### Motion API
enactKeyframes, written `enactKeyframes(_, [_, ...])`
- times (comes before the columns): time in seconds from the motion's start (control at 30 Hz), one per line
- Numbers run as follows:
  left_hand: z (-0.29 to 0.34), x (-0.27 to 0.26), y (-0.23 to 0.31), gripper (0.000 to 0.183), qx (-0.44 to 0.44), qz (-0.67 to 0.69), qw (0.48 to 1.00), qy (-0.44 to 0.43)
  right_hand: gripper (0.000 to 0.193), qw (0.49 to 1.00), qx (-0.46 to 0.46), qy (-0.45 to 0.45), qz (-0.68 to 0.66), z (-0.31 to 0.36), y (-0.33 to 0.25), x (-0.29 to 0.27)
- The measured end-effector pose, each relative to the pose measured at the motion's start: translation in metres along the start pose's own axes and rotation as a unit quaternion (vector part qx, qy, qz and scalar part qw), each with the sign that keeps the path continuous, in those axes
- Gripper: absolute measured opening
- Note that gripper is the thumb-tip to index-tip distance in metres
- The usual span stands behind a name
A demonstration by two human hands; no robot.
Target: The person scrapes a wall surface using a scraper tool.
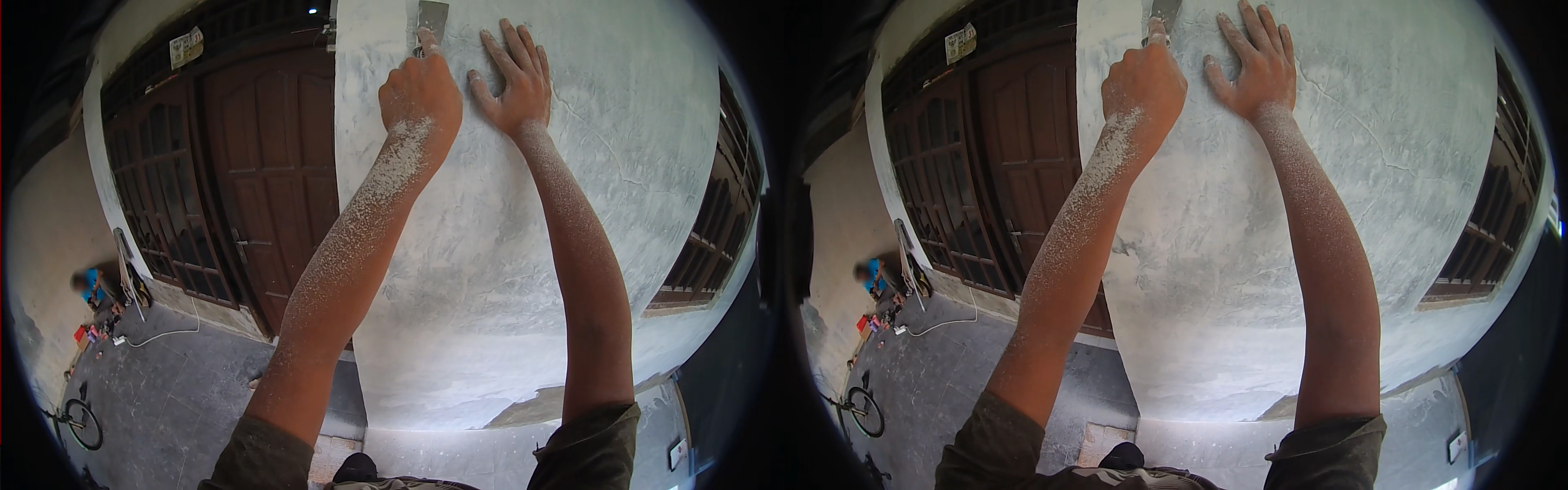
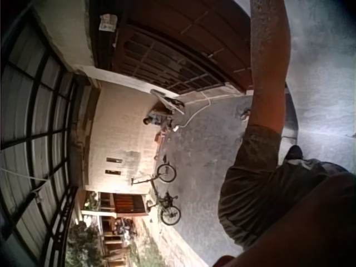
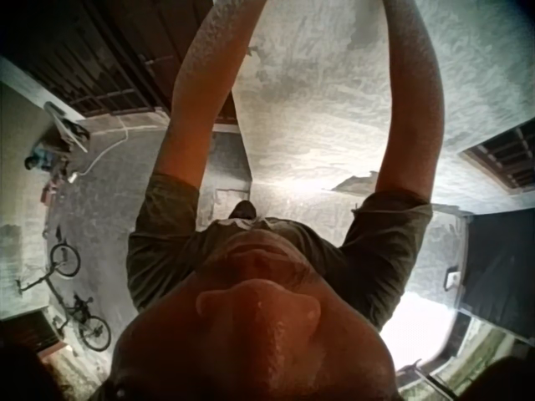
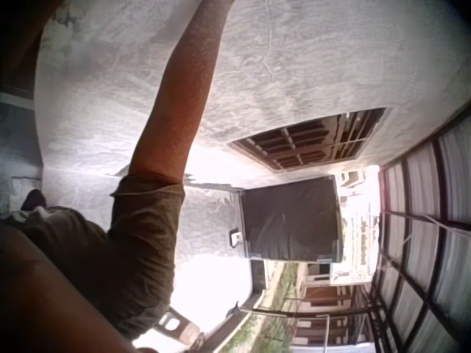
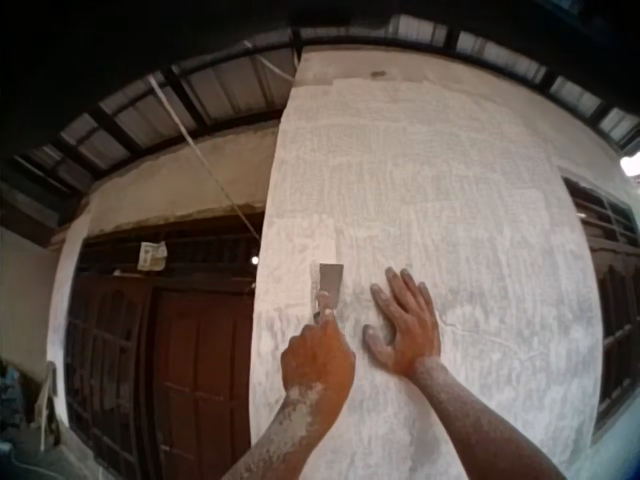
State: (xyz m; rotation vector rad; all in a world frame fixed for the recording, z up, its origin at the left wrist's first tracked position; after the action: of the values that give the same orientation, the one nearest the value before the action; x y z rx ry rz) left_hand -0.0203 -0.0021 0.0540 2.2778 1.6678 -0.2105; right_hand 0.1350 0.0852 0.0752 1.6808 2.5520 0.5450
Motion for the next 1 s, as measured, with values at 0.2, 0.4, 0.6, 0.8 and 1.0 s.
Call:
enactKeyframes(0.2, [0.007,-0.002,0.002,0.057,-0.007,-0.002,0.998,-0.061,0.059,1.0,-0.005,0.007,0.004,0.001,0.003,0.0])
enactKeyframes(0.4, [0.007,0.0,0.003,0.057,0.009,-0.001,0.998,-0.057,0.059,1.0,-0.002,0.006,-0.001,0.002,0.002,0.0])
enactKeyframes(0.6, [-0.001,0.003,0.006,0.055,-0.003,0.014,0.999,-0.041,0.059,1.0,-0.001,0.004,-0.001,0.001,0.001,0.0])
enactKeyframes(0.8, [0.012,0.004,0.011,0.057,-0.008,0.024,0.998,-0.051,0.059,1.0,0.0,0.001,-0.006,0.001,0.003,-0.002])
enactKeyframes(1.0, [0.001,0.006,0.01,0.057,0.003,0.021,1.0,-0.023,0.059,1.0,0.002,0.001,-0.006,0.001,0.0,0.0])
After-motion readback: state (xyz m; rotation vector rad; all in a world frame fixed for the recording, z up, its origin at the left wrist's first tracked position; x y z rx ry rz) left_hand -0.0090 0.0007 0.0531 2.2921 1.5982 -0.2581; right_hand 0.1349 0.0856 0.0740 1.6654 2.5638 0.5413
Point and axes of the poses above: each hand's wrist, its own z-axis away from the middle knuckle, its own x-axis out of the palm, y = z × x, the point moved 1 cm from there along -z, towards the middle knuckle, and after that the axes turned 5 degrees about x, right-handed, at the moved point
